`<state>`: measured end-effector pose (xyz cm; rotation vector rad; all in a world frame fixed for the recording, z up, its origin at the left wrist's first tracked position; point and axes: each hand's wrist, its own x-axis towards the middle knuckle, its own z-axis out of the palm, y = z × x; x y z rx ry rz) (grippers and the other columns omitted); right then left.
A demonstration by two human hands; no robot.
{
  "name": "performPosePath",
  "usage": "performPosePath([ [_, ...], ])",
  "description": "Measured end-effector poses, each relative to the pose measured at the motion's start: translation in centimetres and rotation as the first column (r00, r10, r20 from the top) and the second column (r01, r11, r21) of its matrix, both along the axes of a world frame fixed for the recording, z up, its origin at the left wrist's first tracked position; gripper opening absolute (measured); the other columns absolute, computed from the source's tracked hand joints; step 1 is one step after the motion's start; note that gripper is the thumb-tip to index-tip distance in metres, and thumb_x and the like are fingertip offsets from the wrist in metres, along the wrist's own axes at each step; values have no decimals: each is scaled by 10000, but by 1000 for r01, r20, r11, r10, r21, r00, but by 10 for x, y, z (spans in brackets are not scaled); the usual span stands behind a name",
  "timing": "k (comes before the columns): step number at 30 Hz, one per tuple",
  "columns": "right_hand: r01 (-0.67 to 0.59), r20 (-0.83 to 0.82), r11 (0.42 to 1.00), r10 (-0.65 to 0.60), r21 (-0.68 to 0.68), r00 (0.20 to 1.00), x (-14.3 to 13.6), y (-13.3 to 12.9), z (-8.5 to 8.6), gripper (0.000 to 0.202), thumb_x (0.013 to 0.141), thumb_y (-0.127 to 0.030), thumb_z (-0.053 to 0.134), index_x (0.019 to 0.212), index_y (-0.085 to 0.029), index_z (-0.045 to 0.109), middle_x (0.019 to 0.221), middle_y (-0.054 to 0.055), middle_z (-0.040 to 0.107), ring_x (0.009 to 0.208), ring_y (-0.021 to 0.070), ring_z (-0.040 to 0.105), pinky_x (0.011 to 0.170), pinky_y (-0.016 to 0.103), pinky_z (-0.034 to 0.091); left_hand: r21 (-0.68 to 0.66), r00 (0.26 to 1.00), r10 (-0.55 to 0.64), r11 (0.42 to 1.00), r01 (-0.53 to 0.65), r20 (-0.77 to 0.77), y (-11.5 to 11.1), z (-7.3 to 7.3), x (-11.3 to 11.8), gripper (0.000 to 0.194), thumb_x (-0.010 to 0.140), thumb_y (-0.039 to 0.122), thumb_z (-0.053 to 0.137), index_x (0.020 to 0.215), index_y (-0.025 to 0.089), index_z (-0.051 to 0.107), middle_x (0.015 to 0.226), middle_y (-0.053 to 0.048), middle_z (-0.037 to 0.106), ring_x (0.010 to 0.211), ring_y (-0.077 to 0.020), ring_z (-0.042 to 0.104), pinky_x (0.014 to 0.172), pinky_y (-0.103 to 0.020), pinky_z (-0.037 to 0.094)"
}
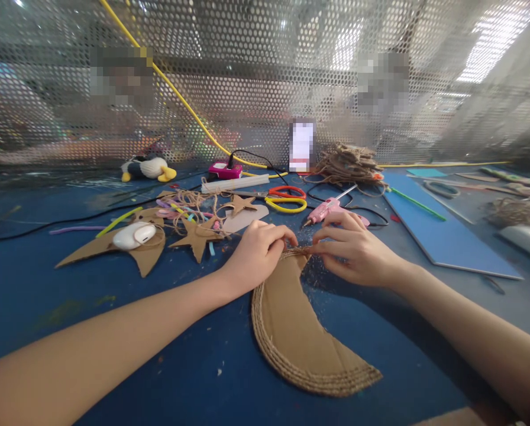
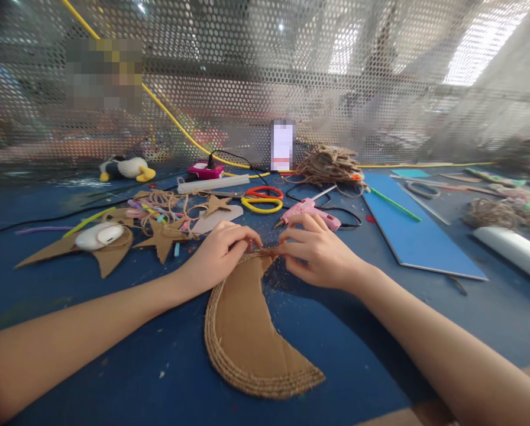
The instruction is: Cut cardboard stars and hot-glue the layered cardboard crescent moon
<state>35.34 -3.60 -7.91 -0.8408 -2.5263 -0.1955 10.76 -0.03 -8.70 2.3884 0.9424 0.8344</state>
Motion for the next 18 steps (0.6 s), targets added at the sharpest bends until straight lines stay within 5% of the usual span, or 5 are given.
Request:
performPosePath([
  [18,56,-15,997,-56,43,998,-3,-1,-1,256,905,-129,572,1055,-237,748,1058,65,741,1162,295,509,1020,531,421,6,999,-4,1000,5,-35,-1,-1,2,239,895,90,531,843,220,726,925,-2,757,1018,-237,567,1001,-430,422],
])
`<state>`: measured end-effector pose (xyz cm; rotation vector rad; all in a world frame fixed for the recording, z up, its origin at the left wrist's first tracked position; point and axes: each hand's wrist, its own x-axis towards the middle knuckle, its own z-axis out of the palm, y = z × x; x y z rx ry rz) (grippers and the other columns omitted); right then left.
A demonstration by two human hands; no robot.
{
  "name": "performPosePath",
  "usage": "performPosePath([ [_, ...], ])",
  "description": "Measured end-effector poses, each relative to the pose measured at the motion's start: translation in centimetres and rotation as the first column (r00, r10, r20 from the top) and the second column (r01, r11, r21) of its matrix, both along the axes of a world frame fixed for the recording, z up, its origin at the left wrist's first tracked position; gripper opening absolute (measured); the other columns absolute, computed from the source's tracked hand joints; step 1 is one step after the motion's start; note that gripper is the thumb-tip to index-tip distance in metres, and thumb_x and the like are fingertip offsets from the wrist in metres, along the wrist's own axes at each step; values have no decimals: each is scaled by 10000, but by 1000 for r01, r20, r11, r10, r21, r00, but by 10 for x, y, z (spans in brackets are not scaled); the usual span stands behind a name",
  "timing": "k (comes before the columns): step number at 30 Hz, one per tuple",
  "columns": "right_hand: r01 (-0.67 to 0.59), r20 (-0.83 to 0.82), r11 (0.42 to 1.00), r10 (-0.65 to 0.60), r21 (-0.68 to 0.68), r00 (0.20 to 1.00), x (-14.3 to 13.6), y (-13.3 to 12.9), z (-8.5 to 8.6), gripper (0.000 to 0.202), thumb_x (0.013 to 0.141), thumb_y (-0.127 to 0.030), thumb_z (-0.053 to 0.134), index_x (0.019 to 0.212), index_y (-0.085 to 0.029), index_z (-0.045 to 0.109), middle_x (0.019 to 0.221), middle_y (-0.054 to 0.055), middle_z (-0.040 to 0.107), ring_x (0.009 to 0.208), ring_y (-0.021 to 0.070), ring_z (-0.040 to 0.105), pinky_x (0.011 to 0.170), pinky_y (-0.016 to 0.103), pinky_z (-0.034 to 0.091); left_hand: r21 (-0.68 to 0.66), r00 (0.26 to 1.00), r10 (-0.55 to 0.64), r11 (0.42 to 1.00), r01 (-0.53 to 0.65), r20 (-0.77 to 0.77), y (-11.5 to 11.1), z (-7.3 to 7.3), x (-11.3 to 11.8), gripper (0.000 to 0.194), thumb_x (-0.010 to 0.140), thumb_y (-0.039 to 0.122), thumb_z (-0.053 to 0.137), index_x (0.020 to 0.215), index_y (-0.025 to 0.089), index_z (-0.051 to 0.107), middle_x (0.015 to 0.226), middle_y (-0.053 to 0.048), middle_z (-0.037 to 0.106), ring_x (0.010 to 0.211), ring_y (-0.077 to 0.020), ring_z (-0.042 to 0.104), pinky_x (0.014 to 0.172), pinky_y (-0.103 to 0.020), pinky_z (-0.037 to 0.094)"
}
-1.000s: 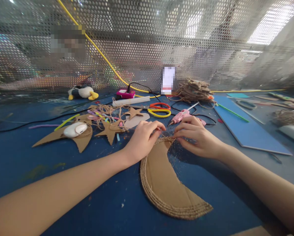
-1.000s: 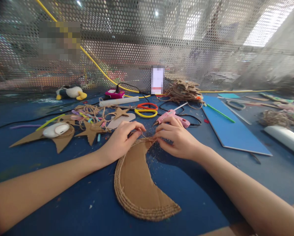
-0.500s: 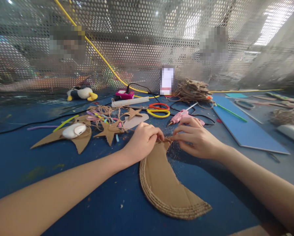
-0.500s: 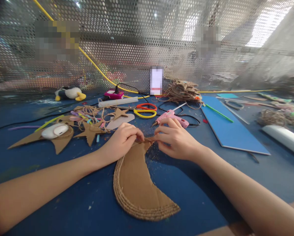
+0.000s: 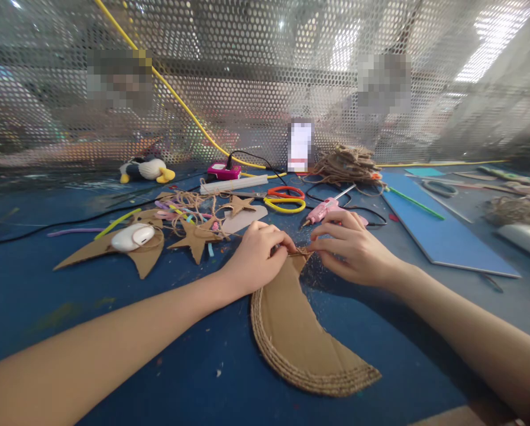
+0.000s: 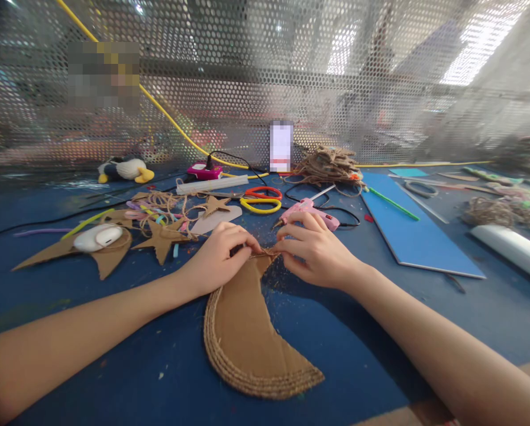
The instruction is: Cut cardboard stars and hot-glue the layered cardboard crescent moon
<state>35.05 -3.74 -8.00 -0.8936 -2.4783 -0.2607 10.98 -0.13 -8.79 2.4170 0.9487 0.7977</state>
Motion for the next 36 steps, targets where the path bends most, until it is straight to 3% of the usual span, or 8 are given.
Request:
performPosePath([
  [27,48,17,997,-49,58,999,-1,-1,2,262,882,-135,590,1003,-279,773,1121,61,711,1158,298,490,990,516,416,-4,1000,-2,1000,2,-21,-2,0,-1,221,872,94,543,859,228,718,952,-1,760,1049,-254,541,997,-453,432],
  [36,103,-51,991,-99,80,994,0,2,1,210,886,-147,609,943,-266,773,1121,58,728,1125,296,514,978,505,445,-10,1000,-2,1000,2,-12,-3,2,-1,219,872,91,542,839,221,714,929,-3,762,1035,-247,539,996,-430,423],
])
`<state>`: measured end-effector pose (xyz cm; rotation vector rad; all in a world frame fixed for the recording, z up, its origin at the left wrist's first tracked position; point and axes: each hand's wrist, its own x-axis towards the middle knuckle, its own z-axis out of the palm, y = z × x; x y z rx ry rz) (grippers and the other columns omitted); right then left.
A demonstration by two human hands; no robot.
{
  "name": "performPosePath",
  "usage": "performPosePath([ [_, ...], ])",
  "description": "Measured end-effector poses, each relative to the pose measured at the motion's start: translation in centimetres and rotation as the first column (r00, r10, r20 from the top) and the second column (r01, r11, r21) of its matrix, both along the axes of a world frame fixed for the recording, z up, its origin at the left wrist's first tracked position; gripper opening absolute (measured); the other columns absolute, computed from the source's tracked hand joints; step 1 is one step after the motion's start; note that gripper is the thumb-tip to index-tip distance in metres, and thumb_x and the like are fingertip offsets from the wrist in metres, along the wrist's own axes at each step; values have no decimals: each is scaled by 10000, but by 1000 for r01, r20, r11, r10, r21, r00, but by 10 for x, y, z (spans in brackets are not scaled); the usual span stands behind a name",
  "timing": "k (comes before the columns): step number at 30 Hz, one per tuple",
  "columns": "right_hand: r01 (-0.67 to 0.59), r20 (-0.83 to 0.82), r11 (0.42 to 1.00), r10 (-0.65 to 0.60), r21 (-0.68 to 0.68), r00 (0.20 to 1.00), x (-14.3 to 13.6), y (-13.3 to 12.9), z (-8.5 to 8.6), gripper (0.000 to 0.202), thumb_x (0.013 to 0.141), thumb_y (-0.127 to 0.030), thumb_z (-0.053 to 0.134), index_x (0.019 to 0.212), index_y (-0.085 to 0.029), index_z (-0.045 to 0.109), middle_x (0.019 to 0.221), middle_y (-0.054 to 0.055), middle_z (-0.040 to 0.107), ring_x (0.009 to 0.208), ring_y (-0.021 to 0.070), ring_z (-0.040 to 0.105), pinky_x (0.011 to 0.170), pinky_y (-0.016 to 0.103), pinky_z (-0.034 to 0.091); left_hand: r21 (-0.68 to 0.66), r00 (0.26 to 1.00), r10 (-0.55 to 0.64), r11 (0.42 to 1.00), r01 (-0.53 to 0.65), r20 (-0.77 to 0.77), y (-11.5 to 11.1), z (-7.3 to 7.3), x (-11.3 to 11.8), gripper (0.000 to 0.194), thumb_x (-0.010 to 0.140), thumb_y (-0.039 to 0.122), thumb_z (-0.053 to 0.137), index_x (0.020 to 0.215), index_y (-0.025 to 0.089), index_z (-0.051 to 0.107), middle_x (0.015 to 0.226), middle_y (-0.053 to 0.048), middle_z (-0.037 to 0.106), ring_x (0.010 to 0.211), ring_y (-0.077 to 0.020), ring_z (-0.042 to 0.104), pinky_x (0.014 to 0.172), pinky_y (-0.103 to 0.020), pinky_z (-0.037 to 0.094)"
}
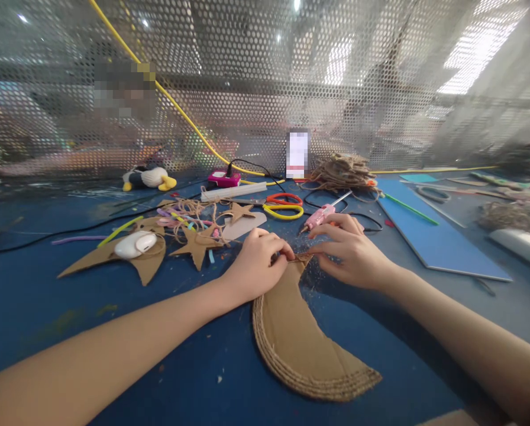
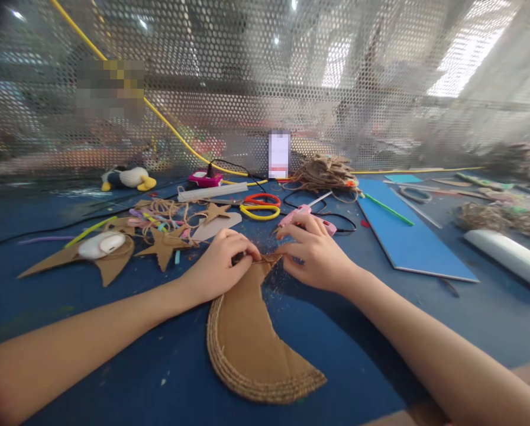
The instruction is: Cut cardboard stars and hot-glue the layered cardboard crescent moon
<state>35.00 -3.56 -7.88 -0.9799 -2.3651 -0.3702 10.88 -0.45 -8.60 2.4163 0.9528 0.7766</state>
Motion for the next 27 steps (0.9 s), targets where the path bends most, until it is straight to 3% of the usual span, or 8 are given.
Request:
performPosePath([
  [4,69,-158,995,-58,65,986,7,6,2,151,906,-172,652,968,-262,757,996,48,748,1046,262,529,940,458,462,0,1000,-11,1000,11,-11,0,1,-1,233,848,67,542,838,215,721,931,-5,763,1028,-246,538,981,-421,422],
  [6,104,-208,992,-87,72,974,10,7,3,54,896,-232,705,866,-255,743,908,40,748,999,256,535,913,451,460,4,1000,-8,1000,8,-3,0,0,-1,229,842,67,542,826,212,719,916,-5,764,1004,-243,545,968,-418,425],
  [8,111,-223,993,-99,45,970,10,6,5,181,903,-284,709,727,-242,697,824,37,728,974,253,537,896,448,455,1,1000,8,1000,-8,3,0,-2,-1,217,842,86,547,818,210,724,912,-17,762,999,-246,550,961,-418,431],
  [10,88,-193,996,-91,-25,977,4,7,8,268,949,-298,648,691,-231,677,823,43,717,974,246,541,904,445,447,11,1000,20,1000,-20,13,0,-4,-1,234,834,89,538,834,217,734,916,-20,760,1002,-251,554,964,-425,432],
  [13,98,-89,981,-114,-168,989,-18,18,18,236,995,-321,568,872,-239,752,928,63,715,978,239,542,912,442,440,13,1000,5,1000,-5,2,1,-7,-1,236,837,115,535,850,217,748,919,-29,761,1017,-266,560,956,-430,440],
  [20,239,210,903,-171,-358,963,-97,100,33,358,956,-495,577,1115,-250,785,1045,100,695,996,262,539,918,412,376,35,999,29,999,-28,-27,-2,-6,-3,238,840,126,537,838,209,760,913,-39,764,1008,-264,569,975,-440,431],
  [23,295,242,853,-206,-431,948,-112,123,28,418,838,-592,688,933,-202,804,866,89,710,889,253,563,845,374,386,25,999,29,999,-28,-20,-4,-5,-5,235,844,138,540,833,210,763,933,-44,765,1014,-266,559,954,-430,443],
  [27,349,233,757,-262,-552,937,-110,131,34,369,735,-528,767,759,-160,758,702,46,662,791,232,570,710,320,395,7,999,35,999,-34,-28,-3,-5,-3,224,830,125,551,836,210,758,958,-43,765,1043,-264,558,982,-427,438],
])
